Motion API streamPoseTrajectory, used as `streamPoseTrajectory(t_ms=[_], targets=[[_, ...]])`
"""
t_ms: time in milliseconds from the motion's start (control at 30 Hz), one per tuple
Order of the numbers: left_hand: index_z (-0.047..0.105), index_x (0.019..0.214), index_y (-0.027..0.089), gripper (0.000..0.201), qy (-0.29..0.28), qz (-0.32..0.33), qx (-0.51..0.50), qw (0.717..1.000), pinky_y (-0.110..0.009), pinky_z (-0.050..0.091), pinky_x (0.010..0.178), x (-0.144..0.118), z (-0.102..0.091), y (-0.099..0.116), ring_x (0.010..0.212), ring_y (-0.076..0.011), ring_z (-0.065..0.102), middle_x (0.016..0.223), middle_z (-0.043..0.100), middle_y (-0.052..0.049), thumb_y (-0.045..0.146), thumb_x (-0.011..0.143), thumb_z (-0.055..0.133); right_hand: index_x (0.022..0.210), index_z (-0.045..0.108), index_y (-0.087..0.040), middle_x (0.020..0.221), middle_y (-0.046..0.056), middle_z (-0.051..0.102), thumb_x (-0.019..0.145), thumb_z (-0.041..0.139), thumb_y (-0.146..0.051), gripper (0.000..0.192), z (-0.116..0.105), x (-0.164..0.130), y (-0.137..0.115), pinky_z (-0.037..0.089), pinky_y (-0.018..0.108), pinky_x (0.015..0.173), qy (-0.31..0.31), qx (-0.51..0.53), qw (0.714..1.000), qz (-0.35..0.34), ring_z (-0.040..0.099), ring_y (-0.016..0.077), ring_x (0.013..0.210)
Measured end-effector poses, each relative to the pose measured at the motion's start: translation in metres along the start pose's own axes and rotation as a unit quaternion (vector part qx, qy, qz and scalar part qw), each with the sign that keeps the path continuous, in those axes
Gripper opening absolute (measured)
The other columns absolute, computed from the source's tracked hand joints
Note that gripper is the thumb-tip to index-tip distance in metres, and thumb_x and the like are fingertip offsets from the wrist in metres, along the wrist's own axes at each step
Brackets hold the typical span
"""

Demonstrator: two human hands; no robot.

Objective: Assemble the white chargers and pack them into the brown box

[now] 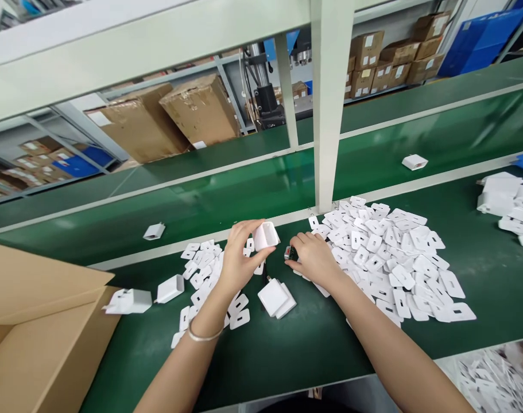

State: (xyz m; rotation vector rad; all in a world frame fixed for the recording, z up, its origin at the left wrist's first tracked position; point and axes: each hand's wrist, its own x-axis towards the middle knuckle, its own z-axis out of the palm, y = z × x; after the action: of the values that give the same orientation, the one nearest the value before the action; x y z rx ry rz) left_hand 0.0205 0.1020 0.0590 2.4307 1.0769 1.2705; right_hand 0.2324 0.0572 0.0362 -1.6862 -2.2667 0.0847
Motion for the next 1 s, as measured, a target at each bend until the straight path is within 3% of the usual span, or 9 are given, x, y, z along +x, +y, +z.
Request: streamPoseTrajectory(t_ms=[100,200,300,367,433,567,733,1000], targets=[[0.059,0.137,0.027,0.051,0.046,-0.018,-0.100,0.994,-0.047,0.052,0.106,-0.020,-0.014,0.018,0.125,-0.0293,0.064,0.132,0.067,-0.011,0.043,0.093,0.078,0.100,0.067,-0.015,0.094,0.009,0.073,0.087,0.086,-0.028,0.027,-0.003,-0.001,0.000,0.046,0.036,0.076,0.024,0.022,0.999,0.016,0.069,0.0279,0.089],[0.054,0.143,0.028,0.054,0.082,-0.016,-0.182,0.980,-0.049,0.055,0.104,-0.035,-0.018,0.027,0.126,-0.0311,0.066,0.132,0.066,-0.012,0.044,0.095,0.075,0.108,0.066,-0.017,0.091,0.006,0.073,0.091,0.082,-0.028,0.026,-0.008,-0.005,-0.003,0.052,0.035,0.070,0.124,0.130,0.983,0.027,0.071,0.0248,0.081],[0.050,0.149,0.032,0.055,0.087,0.005,-0.198,0.976,-0.052,0.056,0.105,-0.045,-0.019,0.025,0.128,-0.0322,0.066,0.136,0.064,-0.013,0.045,0.099,0.070,0.126,0.060,-0.021,0.102,0.007,0.074,0.098,0.074,-0.038,0.035,-0.013,-0.015,-0.013,0.059,0.032,0.066,0.247,0.301,0.921,-0.022,0.075,0.0237,0.087],[0.047,0.153,0.034,0.057,0.075,0.023,-0.174,0.982,-0.055,0.055,0.107,-0.049,-0.021,0.021,0.130,-0.0323,0.065,0.141,0.062,-0.013,0.044,0.100,0.068,0.136,0.057,-0.023,0.109,0.008,0.075,0.099,0.073,-0.043,0.045,-0.016,-0.024,-0.022,0.063,0.032,0.065,0.296,0.370,0.877,-0.082,0.078,0.0241,0.090],[0.045,0.156,0.035,0.059,0.056,0.047,-0.145,0.987,-0.054,0.055,0.108,-0.051,-0.024,0.018,0.133,-0.0314,0.063,0.145,0.060,-0.013,0.041,0.102,0.068,0.141,0.057,-0.024,0.108,0.008,0.078,0.098,0.075,-0.043,0.051,-0.020,-0.032,-0.031,0.066,0.031,0.067,0.298,0.378,0.864,-0.148,0.080,0.0239,0.087],[0.042,0.161,0.031,0.061,0.019,0.107,-0.125,0.986,-0.050,0.055,0.113,-0.049,-0.033,0.021,0.140,-0.0293,0.059,0.150,0.057,-0.014,0.036,0.104,0.063,0.146,0.055,-0.020,0.110,0.010,0.081,0.100,0.074,-0.036,0.052,-0.027,-0.038,-0.042,0.069,0.030,0.078,0.272,0.312,0.878,-0.240,0.082,0.0226,0.092],[0.039,0.163,0.028,0.062,0.006,0.149,-0.137,0.979,-0.050,0.051,0.118,-0.045,-0.039,0.027,0.144,-0.0298,0.056,0.154,0.053,-0.014,0.032,0.105,0.062,0.153,0.048,-0.016,0.108,0.009,0.082,0.107,0.062,-0.033,0.051,-0.034,-0.035,-0.048,0.068,0.028,0.085,0.296,0.272,0.878,-0.262,0.080,0.0190,0.102],[0.037,0.164,0.030,0.061,0.008,0.154,-0.107,0.982,-0.053,0.054,0.116,-0.046,-0.042,0.031,0.142,-0.0301,0.058,0.154,0.055,-0.014,0.033,0.107,0.058,0.157,0.042,-0.016,0.104,0.008,0.082,0.108,0.059,-0.028,0.053,-0.039,-0.035,-0.051,0.068,0.028,0.085,0.281,0.268,0.881,-0.271,0.080,0.0185,0.094]])
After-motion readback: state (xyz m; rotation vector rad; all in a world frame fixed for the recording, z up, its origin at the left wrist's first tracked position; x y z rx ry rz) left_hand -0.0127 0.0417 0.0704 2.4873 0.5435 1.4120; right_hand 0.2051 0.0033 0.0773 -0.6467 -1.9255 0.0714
